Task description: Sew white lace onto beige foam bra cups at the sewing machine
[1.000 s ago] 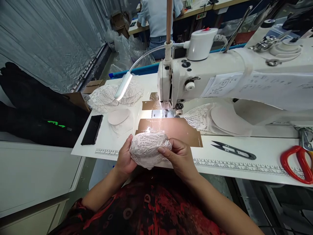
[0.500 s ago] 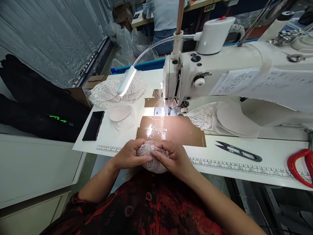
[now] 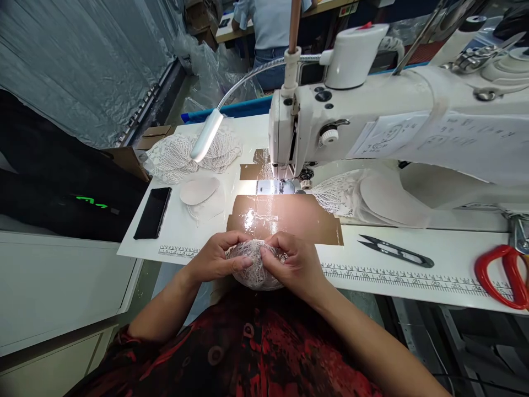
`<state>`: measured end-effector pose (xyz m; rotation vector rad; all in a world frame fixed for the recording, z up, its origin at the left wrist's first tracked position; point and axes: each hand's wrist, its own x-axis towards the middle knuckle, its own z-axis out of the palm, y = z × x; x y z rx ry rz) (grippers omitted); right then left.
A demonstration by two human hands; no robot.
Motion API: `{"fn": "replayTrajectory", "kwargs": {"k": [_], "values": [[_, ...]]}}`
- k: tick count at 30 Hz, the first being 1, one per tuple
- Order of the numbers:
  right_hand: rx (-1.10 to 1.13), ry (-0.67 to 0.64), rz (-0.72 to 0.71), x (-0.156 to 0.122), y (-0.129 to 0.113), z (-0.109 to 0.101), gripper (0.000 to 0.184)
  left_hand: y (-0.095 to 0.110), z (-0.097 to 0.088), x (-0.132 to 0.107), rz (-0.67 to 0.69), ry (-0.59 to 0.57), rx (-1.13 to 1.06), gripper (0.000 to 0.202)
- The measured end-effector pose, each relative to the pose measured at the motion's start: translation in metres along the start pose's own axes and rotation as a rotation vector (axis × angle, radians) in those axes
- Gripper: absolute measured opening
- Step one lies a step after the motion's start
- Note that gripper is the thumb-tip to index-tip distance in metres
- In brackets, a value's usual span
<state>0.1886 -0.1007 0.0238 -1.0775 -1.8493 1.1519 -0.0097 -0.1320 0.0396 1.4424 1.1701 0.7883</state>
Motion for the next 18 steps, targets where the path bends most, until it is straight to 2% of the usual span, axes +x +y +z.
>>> {"fn": "replayTrajectory", "kwargs": {"k": [12, 18], "values": [[-0.013, 0.037, -0.025, -0.002, 0.000, -0.003, 0.015, -0.001, 0.004, 0.011, -0.062, -0.066, -0.186, 0.025], [0.060, 0.018, 0.022, -0.001, 0.001, -0.005, 0.017, -0.007, 0.010, 0.014, -0.117, -0.032, -0.316, 0.029]]}}
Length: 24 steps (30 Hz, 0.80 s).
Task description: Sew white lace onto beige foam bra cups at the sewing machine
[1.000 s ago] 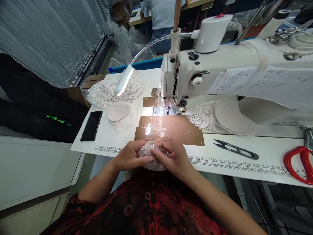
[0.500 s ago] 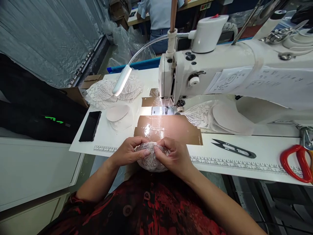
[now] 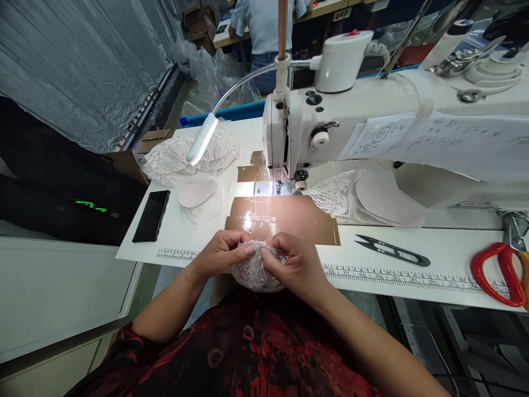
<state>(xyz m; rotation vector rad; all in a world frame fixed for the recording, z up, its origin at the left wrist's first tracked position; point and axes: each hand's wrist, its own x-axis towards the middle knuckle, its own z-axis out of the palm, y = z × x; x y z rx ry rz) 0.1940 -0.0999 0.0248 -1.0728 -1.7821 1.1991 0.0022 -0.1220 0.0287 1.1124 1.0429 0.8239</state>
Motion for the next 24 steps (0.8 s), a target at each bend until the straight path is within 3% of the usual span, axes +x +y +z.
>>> {"fn": "replayTrajectory", "kwargs": {"k": [5, 9, 12, 15, 17, 20, 24], "values": [[0.260, -0.058, 0.192, 0.011, 0.009, 0.000, 0.026, -0.011, 0.011, 0.007, -0.070, 0.130, -0.348, 0.034], [0.518, -0.057, 0.341, 0.018, 0.021, -0.013, 0.031, 0.001, -0.009, 0.009, 0.012, 0.370, -0.501, 0.026], [0.523, 0.012, 0.343, 0.018, 0.026, -0.033, 0.028, 0.024, -0.039, 0.010, 0.190, 0.636, -0.292, 0.021], [0.418, 0.050, 0.283, 0.020, 0.026, -0.052, 0.026, 0.039, -0.054, 0.025, 0.374, 0.796, 0.213, 0.022], [0.301, 0.016, 0.253, 0.027, 0.024, -0.061, 0.025, 0.037, -0.048, 0.047, 0.457, 0.720, 0.559, 0.027], [0.025, -0.084, 0.210, 0.045, 0.018, -0.067, 0.022, 0.018, -0.020, 0.086, 0.468, 0.469, 0.959, 0.029], [-0.431, -0.166, 0.114, 0.071, 0.017, -0.063, 0.021, -0.007, 0.021, 0.110, 0.392, 0.301, 1.120, 0.028]]}}
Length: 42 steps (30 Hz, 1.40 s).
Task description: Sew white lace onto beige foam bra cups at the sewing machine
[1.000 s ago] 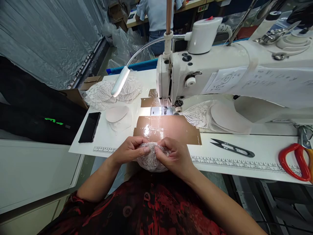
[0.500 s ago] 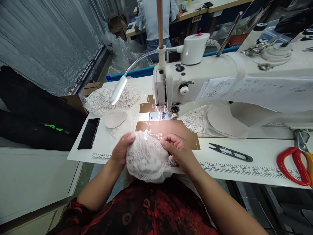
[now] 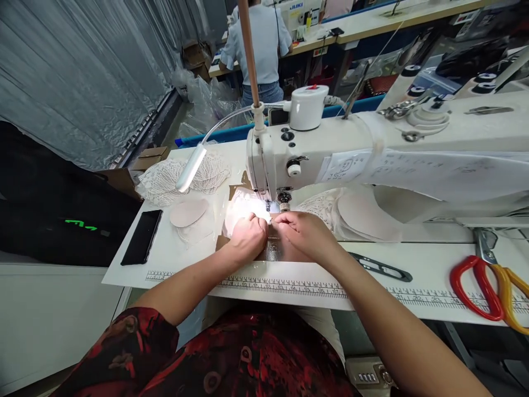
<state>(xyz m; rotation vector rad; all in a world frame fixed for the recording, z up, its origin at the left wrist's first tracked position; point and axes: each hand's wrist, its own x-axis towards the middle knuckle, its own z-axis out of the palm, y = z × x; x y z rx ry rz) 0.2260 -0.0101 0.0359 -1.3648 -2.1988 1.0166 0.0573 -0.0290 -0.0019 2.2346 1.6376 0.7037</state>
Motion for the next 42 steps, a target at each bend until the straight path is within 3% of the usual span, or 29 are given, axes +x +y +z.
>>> {"fn": "replayTrajectory", "kwargs": {"k": [2, 4, 6, 10, 15, 28, 35, 42], "values": [[-0.165, 0.002, -0.072, 0.007, 0.001, 0.007, 0.025, 0.010, 0.003, -0.005, 0.051, -0.121, 0.136, 0.022], [-0.281, 0.000, -0.140, 0.009, 0.004, 0.018, 0.029, 0.014, -0.006, -0.011, 0.104, -0.240, 0.336, 0.021], [-0.404, -0.017, -0.175, 0.008, 0.008, 0.028, 0.030, 0.013, -0.019, -0.014, 0.141, -0.285, 0.408, 0.026], [-0.617, -0.008, -0.223, 0.005, 0.014, 0.040, 0.027, -0.003, -0.035, -0.014, 0.193, -0.250, 0.182, 0.029], [-0.712, 0.114, -0.283, 0.007, 0.016, 0.045, 0.031, -0.022, -0.025, -0.008, 0.279, -0.126, 0.203, 0.028], [-0.730, 0.093, -0.114, 0.019, 0.006, 0.046, 0.039, -0.064, -0.025, 0.025, 0.510, -0.088, 0.130, 0.031], [-0.744, 0.079, -0.124, 0.019, 0.008, 0.046, 0.041, -0.071, -0.021, 0.025, 0.486, -0.107, 0.100, 0.035], [-0.713, 0.116, -0.172, 0.015, 0.016, 0.048, 0.039, -0.066, -0.023, 0.023, 0.314, -0.154, 0.215, 0.040]]}}
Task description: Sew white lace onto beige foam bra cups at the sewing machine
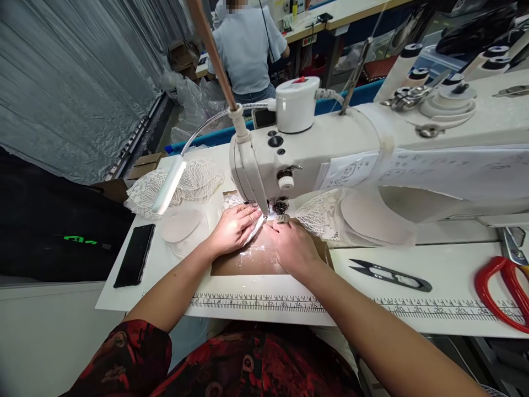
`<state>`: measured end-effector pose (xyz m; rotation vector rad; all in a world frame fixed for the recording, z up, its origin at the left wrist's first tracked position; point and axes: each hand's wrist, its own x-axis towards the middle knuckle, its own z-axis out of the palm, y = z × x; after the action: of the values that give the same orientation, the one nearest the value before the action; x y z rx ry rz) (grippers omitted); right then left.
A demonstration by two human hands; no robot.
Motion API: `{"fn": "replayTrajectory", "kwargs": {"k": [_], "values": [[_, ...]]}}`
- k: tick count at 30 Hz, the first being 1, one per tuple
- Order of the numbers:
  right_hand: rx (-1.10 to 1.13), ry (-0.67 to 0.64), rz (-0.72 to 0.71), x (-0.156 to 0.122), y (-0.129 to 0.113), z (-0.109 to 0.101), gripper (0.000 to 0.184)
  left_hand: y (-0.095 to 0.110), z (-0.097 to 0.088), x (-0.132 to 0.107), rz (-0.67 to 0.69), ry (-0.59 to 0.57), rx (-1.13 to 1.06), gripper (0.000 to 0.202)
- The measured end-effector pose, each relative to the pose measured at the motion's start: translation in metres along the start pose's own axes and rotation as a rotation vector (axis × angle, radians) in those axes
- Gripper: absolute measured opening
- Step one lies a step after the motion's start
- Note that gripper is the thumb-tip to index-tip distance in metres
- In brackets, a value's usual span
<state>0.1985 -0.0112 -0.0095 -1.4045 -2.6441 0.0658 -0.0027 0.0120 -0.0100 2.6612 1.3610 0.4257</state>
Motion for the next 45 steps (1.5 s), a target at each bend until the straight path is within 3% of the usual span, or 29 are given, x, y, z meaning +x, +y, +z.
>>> {"fn": "replayTrajectory", "kwargs": {"k": [5, 9, 11, 15, 17, 19, 21, 25, 28, 30, 34, 37, 42, 43, 45], "values": [[0.023, 0.059, 0.022, -0.002, -0.002, 0.001, 0.036, 0.009, -0.002, -0.003, -0.131, -0.020, 0.073, 0.042], [0.122, 0.106, 0.008, -0.004, 0.000, 0.001, 0.037, 0.011, -0.009, -0.008, -0.187, -0.013, -0.002, 0.040], [0.203, 0.138, 0.004, -0.006, 0.003, 0.001, 0.036, 0.015, -0.017, -0.015, -0.139, -0.041, -0.113, 0.037], [0.360, 0.175, -0.022, -0.011, 0.010, -0.001, 0.033, 0.026, -0.033, -0.038, 0.119, -0.155, -0.481, 0.028], [0.415, 0.179, -0.073, -0.011, 0.012, -0.002, 0.033, 0.030, -0.038, -0.046, 0.094, -0.068, -0.601, 0.025], [0.447, 0.172, -0.132, -0.012, 0.012, -0.002, 0.034, 0.028, -0.038, -0.046, -0.055, 0.083, -0.613, 0.024], [0.454, 0.166, -0.187, -0.011, 0.012, -0.002, 0.034, 0.024, -0.037, -0.040, -0.200, 0.128, -0.557, 0.028], [0.392, 0.161, -0.261, -0.011, 0.013, -0.001, 0.031, 0.018, -0.034, -0.016, -0.298, -0.110, -0.348, 0.040], [0.342, 0.145, -0.255, -0.011, 0.014, -0.002, 0.029, 0.019, -0.036, -0.003, -0.290, -0.276, -0.301, 0.017], [0.331, 0.137, -0.253, -0.010, 0.015, -0.002, 0.027, 0.021, -0.037, 0.000, -0.269, -0.305, -0.380, 0.004], [0.327, 0.129, -0.259, -0.009, 0.015, -0.002, 0.027, 0.016, -0.038, -0.001, -0.261, -0.303, -0.788, 0.027], [0.329, 0.124, -0.247, -0.009, 0.015, -0.003, 0.026, 0.008, -0.040, -0.007, -0.320, -0.232, -0.916, 0.033], [0.329, 0.089, -0.205, -0.010, 0.014, -0.004, 0.028, 0.009, -0.056, -0.026, -0.439, 0.312, -0.515, 0.009], [0.333, 0.089, -0.203, -0.010, 0.014, -0.003, 0.028, 0.013, -0.058, -0.031, -0.408, 0.350, -0.434, 0.005], [0.337, 0.107, -0.197, -0.010, 0.014, -0.003, 0.028, 0.026, -0.055, -0.037, -0.283, 0.274, -0.347, 0.007]]}}
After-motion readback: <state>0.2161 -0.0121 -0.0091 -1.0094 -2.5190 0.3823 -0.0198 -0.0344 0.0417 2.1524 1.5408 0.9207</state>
